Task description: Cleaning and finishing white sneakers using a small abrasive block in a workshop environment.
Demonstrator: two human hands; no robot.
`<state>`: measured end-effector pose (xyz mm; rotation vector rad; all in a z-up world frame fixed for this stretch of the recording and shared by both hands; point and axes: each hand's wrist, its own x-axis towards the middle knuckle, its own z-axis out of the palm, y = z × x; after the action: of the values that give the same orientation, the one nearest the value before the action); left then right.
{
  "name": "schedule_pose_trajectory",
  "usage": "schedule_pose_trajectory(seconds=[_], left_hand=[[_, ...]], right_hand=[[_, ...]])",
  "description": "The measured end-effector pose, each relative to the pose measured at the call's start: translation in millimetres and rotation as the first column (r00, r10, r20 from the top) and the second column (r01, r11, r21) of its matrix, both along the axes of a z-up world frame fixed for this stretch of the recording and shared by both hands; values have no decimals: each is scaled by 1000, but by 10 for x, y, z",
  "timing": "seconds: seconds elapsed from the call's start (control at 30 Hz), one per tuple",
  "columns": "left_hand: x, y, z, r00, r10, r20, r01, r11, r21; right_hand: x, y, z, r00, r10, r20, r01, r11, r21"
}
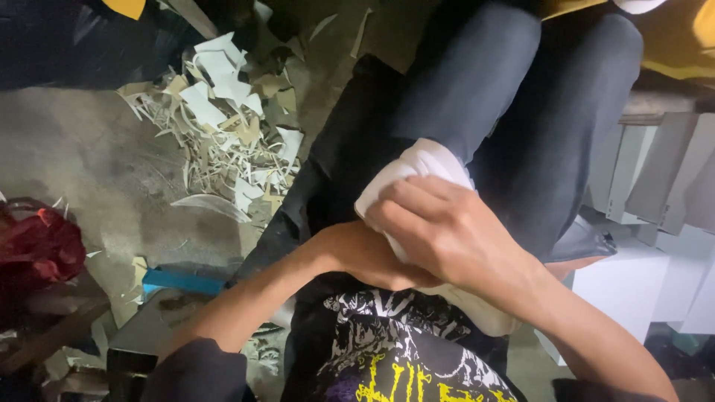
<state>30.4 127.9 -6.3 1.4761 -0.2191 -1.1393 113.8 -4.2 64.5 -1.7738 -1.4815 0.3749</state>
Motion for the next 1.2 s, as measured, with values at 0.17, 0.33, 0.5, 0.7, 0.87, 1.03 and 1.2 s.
schedule_pose_trajectory(seconds=[0.17, 0.33, 0.5, 0.7, 0.87, 1.03, 1.2], left_hand=[[-53, 5, -225, 935, 141, 327, -65, 970, -233], [-14, 27, -61, 987, 19, 159, 2, 991, -130], [-83, 98, 474, 949, 308, -67, -290, 936, 199], [-201, 193, 389, 530, 779, -336, -847, 503, -169], [76, 204, 923, 773, 622, 124, -552, 757, -350], [252, -114, 1002, 723, 446, 527, -426, 889, -167], [85, -468, 692, 384, 178, 906, -414, 910, -4]], right_hand=[[-87, -320, 18, 986, 78, -146, -88, 994, -59], [126, 61, -30, 1000, 4, 28, -2, 997, -75], [165, 94, 4, 905, -393, -164, 399, 917, 2], [-47, -486, -63, 477, -574, -665, 653, 738, -169], [-260, -906, 133, 449, -703, -552, 774, 614, -153], [-409, -986, 247, 481, -790, -380, 846, 532, -35], [-278, -831, 177, 533, -837, -123, 846, 531, 56]])
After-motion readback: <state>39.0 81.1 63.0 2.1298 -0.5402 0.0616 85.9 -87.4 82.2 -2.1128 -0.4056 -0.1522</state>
